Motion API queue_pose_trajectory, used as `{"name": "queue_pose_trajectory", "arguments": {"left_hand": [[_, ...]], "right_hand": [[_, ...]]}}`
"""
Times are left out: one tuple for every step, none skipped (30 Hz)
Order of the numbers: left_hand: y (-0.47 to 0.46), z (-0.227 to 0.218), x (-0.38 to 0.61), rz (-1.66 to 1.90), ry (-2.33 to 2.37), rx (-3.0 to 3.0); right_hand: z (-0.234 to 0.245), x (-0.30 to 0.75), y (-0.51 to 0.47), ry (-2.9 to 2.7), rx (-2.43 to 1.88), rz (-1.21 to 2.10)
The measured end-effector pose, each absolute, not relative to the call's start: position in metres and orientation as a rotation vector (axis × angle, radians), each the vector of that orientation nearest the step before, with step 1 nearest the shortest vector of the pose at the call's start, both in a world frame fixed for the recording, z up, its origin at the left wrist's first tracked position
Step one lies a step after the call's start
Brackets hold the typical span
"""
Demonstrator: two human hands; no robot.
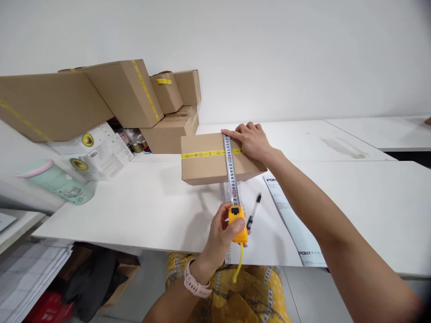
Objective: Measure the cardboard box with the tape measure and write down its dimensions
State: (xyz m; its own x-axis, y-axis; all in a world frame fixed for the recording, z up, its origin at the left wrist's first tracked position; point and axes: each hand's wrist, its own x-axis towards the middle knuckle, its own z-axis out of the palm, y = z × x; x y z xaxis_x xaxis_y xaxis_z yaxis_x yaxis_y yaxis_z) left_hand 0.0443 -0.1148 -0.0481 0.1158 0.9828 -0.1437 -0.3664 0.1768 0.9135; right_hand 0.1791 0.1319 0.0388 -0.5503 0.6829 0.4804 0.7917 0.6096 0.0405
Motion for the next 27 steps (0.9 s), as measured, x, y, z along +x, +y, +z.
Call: {"name": "queue_pose_trajectory", "arguments": {"left_hand": [[-0.115,-0.050,0.045,1.185,0.946,0.849],[-0.115,-0.051,0.046,1.183,0.952,0.849],[-0.114,-0.052,0.047,1.181,0.955,0.850],[-0.114,-0.054,0.047,1.179,0.957,0.852],[-0.114,-0.055,0.047,1.179,0.957,0.854],[-0.114,-0.055,0.046,1.179,0.959,0.853],[-0.113,-0.056,0.046,1.179,0.962,0.850],[-0.113,-0.056,0.046,1.179,0.963,0.848],[-0.112,-0.056,0.046,1.179,0.965,0.846],[-0.112,-0.055,0.046,1.176,0.966,0.847],[-0.113,-0.055,0.046,1.172,0.968,0.849],[-0.114,-0.054,0.045,1.171,0.969,0.852],[-0.116,-0.053,0.044,1.172,0.969,0.857],[-0.119,-0.052,0.042,1.181,0.968,0.866],[-0.123,-0.052,0.039,1.199,0.969,0.881],[-0.127,-0.052,0.036,1.228,0.970,0.904],[-0.131,-0.053,0.032,1.260,0.976,0.936],[-0.135,-0.055,0.027,1.292,0.989,0.976],[-0.139,-0.059,0.022,1.318,1.014,1.022],[-0.143,-0.063,0.016,1.329,1.051,1.070],[-0.146,-0.069,0.011,1.320,1.096,1.117],[-0.148,-0.075,0.006,1.293,1.143,1.162],[-0.151,-0.081,0.002,1.252,1.186,1.200],[-0.154,-0.087,-0.002,1.203,1.214,1.230],[-0.157,-0.092,-0.004,1.153,1.227,1.251],[-0.161,-0.096,-0.006,1.112,1.228,1.262],[-0.164,-0.099,-0.008,1.076,1.226,1.266]], "right_hand": [[0.038,0.179,0.133,-2.401,-1.157,-0.324],[0.037,0.179,0.133,-2.387,-1.141,-0.298],[0.036,0.179,0.134,-2.378,-1.128,-0.279],[0.035,0.180,0.135,-2.372,-1.119,-0.267],[0.035,0.180,0.135,-2.369,-1.114,-0.262],[0.034,0.180,0.136,-2.366,-1.113,-0.261],[0.034,0.180,0.136,-2.364,-1.115,-0.263],[0.034,0.180,0.136,-2.364,-1.116,-0.265],[0.034,0.180,0.136,-2.364,-1.117,-0.263],[0.034,0.180,0.136,-2.363,-1.118,-0.257],[0.034,0.180,0.136,-2.361,-1.119,-0.249],[0.033,0.181,0.135,-2.352,-1.124,-0.239],[0.033,0.181,0.134,-2.334,-1.136,-0.229],[0.033,0.181,0.132,-2.303,-1.160,-0.220],[0.032,0.181,0.129,-2.264,-1.192,-0.214],[0.031,0.181,0.125,-2.222,-1.228,-0.213],[0.030,0.181,0.120,-2.184,-1.260,-0.218],[0.029,0.180,0.114,-2.154,-1.282,-0.229],[0.026,0.180,0.106,-2.134,-1.291,-0.243],[0.023,0.180,0.097,-2.121,-1.290,-0.257],[0.019,0.180,0.087,-2.114,-1.283,-0.268],[0.014,0.180,0.077,-2.104,-1.276,-0.276],[0.008,0.180,0.067,-2.093,-1.272,-0.280],[0.001,0.180,0.057,-2.081,-1.271,-0.280],[-0.007,0.180,0.048,-2.068,-1.274,-0.279],[-0.015,0.180,0.040,-2.060,-1.278,-0.272],[-0.023,0.181,0.032,-2.065,-1.279,-0.254]]}}
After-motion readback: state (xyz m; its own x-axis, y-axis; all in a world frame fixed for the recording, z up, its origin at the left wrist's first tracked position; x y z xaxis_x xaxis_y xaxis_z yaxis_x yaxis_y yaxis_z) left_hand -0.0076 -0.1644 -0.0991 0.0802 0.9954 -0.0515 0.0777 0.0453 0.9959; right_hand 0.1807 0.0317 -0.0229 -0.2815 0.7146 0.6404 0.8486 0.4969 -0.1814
